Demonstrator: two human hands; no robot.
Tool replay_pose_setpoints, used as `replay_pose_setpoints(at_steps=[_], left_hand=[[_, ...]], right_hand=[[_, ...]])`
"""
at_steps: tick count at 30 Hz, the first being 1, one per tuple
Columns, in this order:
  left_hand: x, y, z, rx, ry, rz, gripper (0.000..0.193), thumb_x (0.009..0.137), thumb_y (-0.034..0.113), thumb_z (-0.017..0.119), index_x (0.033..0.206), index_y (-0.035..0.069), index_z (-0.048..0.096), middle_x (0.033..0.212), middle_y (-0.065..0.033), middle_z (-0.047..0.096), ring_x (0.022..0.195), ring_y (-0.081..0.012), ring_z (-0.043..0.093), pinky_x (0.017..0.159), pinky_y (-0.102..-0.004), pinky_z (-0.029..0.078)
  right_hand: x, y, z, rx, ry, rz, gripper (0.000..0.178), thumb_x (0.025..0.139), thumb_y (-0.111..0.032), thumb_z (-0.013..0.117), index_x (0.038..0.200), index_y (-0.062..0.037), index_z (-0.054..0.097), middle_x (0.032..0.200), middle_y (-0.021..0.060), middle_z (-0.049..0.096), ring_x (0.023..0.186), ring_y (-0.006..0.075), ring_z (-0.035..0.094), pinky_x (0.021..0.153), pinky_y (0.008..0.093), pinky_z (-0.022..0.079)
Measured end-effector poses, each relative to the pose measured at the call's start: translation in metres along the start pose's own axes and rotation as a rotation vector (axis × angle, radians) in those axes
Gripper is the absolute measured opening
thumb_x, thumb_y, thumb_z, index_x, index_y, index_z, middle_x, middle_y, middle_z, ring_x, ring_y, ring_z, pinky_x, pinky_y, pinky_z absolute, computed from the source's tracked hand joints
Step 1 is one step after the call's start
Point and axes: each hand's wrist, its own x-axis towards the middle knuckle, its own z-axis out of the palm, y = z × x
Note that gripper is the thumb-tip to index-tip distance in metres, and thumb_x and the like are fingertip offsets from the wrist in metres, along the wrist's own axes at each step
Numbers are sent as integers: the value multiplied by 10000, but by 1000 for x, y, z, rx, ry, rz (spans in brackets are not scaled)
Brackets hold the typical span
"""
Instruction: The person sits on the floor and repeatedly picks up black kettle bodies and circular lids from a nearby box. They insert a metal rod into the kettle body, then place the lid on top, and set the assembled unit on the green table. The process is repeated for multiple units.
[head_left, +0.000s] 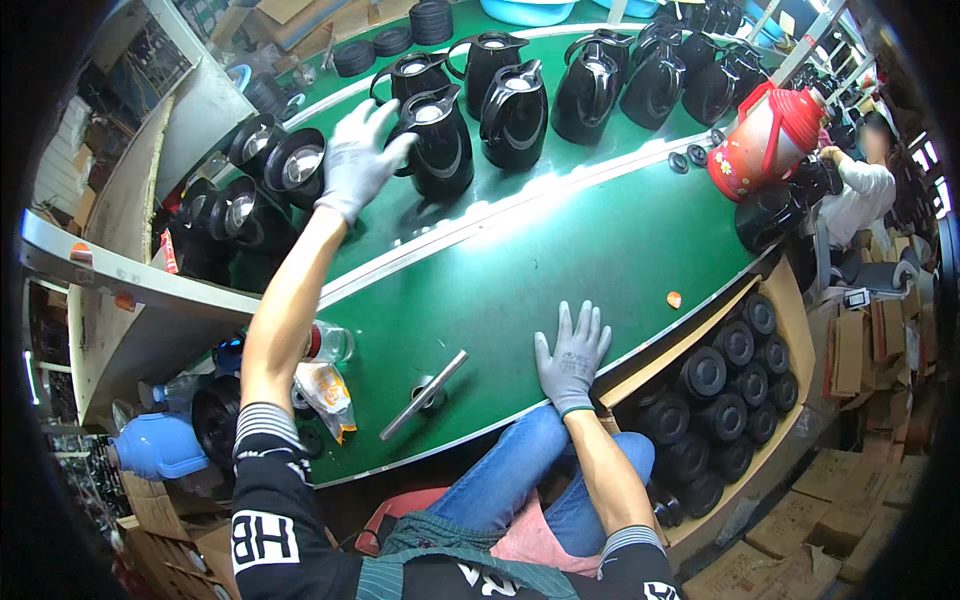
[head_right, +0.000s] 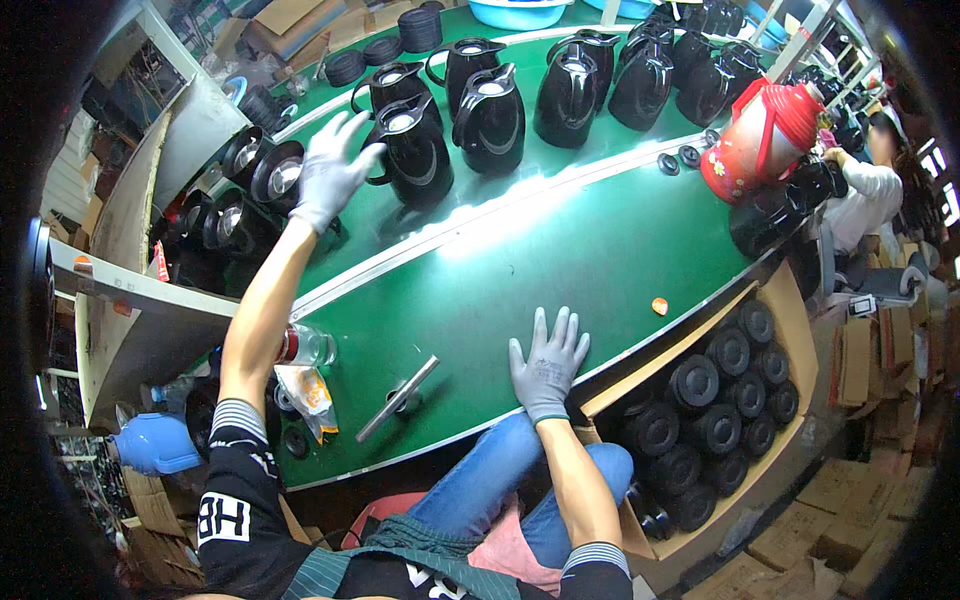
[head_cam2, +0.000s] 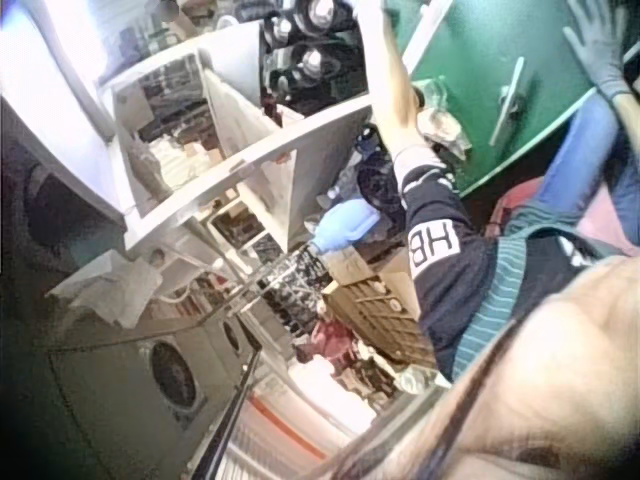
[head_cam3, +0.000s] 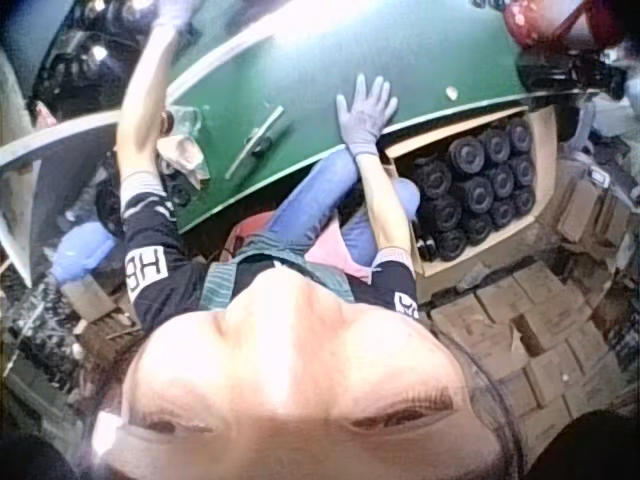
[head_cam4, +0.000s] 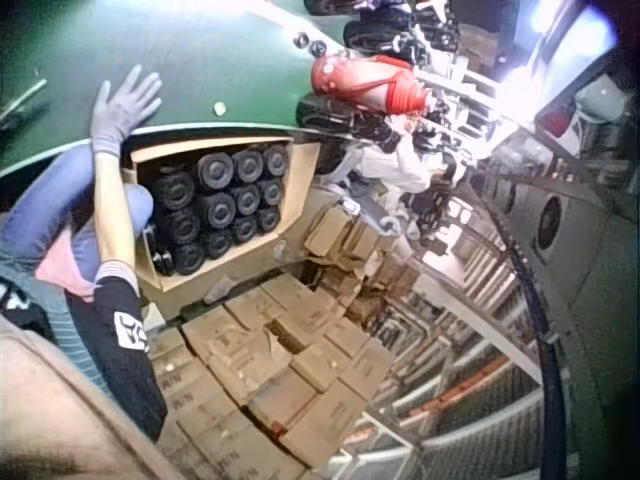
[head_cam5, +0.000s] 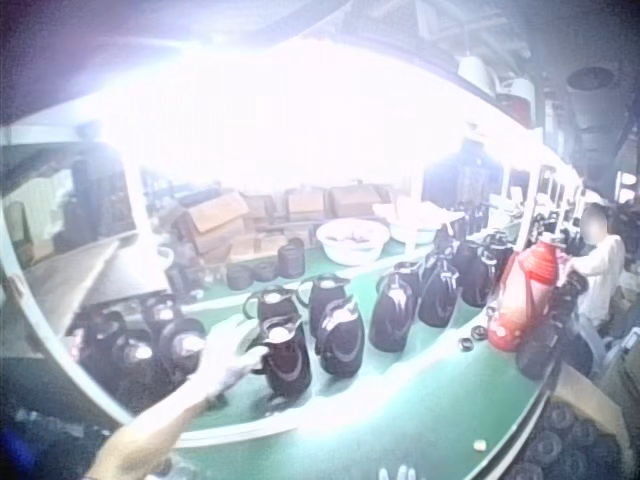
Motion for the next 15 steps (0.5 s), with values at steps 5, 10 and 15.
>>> replay_pose_setpoints(at_steps=[5,10,15], left_hand=[[-56,-26,-85,498,-325,-301,643,785,411,919,1327,144,702,1217,-117,680,1178,-368,652,1030,-515,546],[-75,-65,-56,298,-334,-315,563,811,157,851,1350,182,688,1308,-146,690,1226,-367,668,1010,-486,591],[-90,-75,-78,224,-220,-269,364,822,162,826,1179,169,751,1180,-103,687,1161,-331,672,990,-467,574]], right_hand=[[-2,3,3,-39,28,6,775,994,-528,661,1630,-119,490,1686,284,386,1598,458,306,1289,680,194],[-3,2,2,-38,17,21,775,1003,-522,651,1638,-116,472,1699,264,376,1603,440,299,1295,664,185],[3,4,18,26,59,-28,783,1002,-560,639,1632,-118,496,1710,275,373,1614,443,292,1300,677,168]])
